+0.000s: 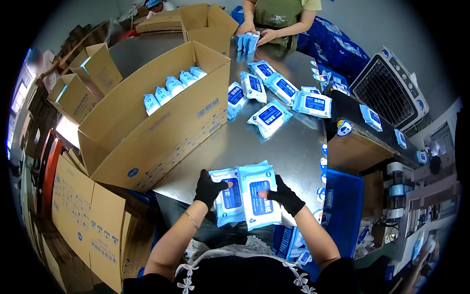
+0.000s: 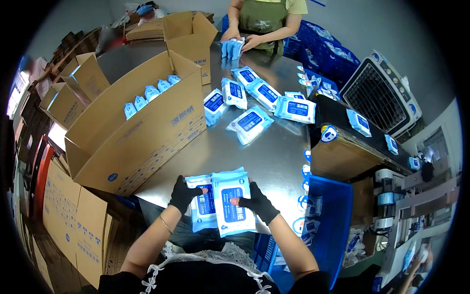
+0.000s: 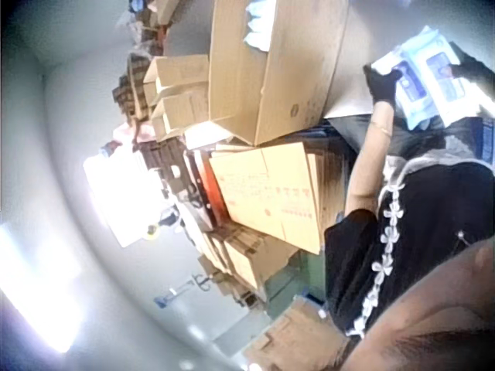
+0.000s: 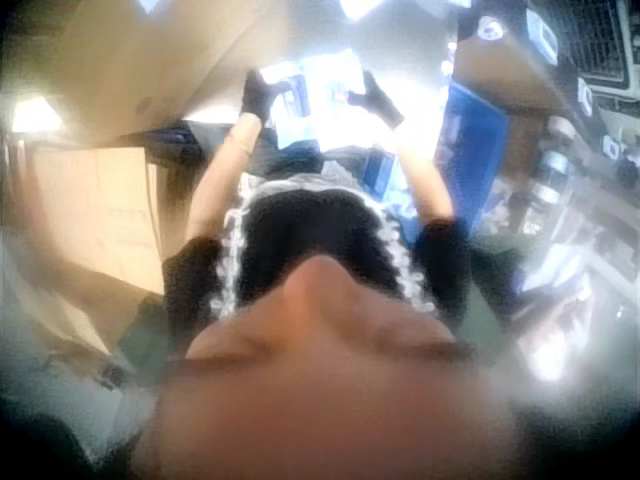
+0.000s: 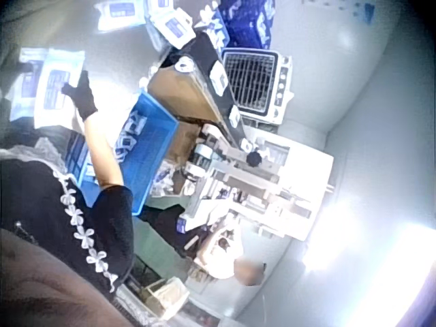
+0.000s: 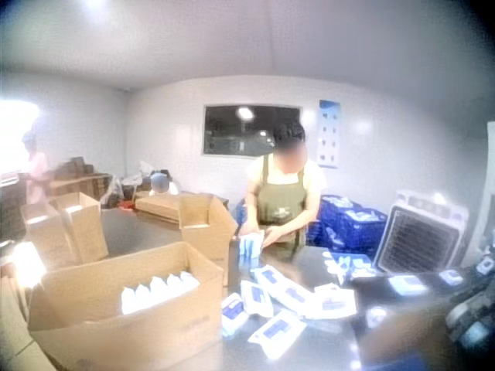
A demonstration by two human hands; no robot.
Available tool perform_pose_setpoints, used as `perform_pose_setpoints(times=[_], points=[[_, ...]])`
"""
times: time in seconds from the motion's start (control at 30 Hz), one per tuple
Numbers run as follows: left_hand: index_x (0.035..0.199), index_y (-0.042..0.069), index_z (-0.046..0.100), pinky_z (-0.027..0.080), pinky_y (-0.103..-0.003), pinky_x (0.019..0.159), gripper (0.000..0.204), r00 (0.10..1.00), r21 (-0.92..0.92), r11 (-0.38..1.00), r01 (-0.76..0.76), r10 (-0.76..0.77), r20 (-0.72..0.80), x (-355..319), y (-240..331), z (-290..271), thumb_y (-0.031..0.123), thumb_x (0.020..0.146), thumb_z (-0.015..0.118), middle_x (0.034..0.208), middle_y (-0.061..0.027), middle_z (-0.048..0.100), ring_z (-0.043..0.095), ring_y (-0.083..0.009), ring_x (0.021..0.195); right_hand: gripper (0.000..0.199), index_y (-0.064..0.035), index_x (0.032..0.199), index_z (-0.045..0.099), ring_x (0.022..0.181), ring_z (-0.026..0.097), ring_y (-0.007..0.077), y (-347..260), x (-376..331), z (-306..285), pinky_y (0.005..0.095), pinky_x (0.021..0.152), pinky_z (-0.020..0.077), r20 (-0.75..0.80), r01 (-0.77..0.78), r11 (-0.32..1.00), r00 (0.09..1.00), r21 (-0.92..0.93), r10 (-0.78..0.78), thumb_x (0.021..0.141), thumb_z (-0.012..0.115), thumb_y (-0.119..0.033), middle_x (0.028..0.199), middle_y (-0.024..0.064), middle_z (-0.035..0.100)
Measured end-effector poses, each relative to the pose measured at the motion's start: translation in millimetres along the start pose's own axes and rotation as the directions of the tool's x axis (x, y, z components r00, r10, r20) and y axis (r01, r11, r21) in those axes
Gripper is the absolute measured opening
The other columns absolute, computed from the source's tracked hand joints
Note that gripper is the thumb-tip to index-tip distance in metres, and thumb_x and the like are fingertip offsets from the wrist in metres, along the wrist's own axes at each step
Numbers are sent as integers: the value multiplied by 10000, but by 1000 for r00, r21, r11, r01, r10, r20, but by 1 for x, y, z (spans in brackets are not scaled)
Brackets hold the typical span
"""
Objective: The person picks up packs of wet wipes from a table and places them into cardboard boxes. The person handles several stacks of wipes, arranges them inside the boxes, and moves the boxes around the workspace.
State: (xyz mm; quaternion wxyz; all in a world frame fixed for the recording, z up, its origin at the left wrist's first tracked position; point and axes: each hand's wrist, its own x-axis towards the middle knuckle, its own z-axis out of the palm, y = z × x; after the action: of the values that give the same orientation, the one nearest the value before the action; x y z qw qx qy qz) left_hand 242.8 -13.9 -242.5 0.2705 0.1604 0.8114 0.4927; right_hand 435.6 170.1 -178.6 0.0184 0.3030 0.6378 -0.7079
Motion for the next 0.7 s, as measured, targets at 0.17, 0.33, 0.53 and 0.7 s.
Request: perform_pose_setpoints(times=[0.17,0.33,0.53,0.7], points=[[1075,87,554,502,-379,851,631,966,140,973,-182,151,208,-20,18,-1,250,558,880,996,-131,656,642,-295,968,1075,-19,1438,252,1092,606,308,5,0,7,394,910,520,-74,-106,994,991,29,108,662,822,-498,1231,229,554],[1020,87,577,501,-378,832,484,954,115,950,-290,278,109,-16,-1,-2,221,626,824,991,-124,653,639,-299,970,1076,-11,1405,238,1122,572,301,21,9,17,378,919,521,-136,64,991,990,114,-48,628,886,-377,1222,199,533],[954,97,592,518,-435,713,280,971,117,968,-224,231,-53,-35,32,5,235,736,700,839,-160,672,657,-379,825,879,-96,1295,337,1103,581,260,-20,-9,43,419,913,530,5,50,991,999,121,-51,616,892,-157,1195,123,556],[1024,93,571,511,-389,767,377,926,-173,910,-377,372,-59,-63,84,-85,210,711,743,907,-129,657,659,-300,860,627,-44,1210,495,1030,636,247,-51,12,49,401,887,548,-34,264,934,964,241,-264,693,829,-161,1098,112,628]])
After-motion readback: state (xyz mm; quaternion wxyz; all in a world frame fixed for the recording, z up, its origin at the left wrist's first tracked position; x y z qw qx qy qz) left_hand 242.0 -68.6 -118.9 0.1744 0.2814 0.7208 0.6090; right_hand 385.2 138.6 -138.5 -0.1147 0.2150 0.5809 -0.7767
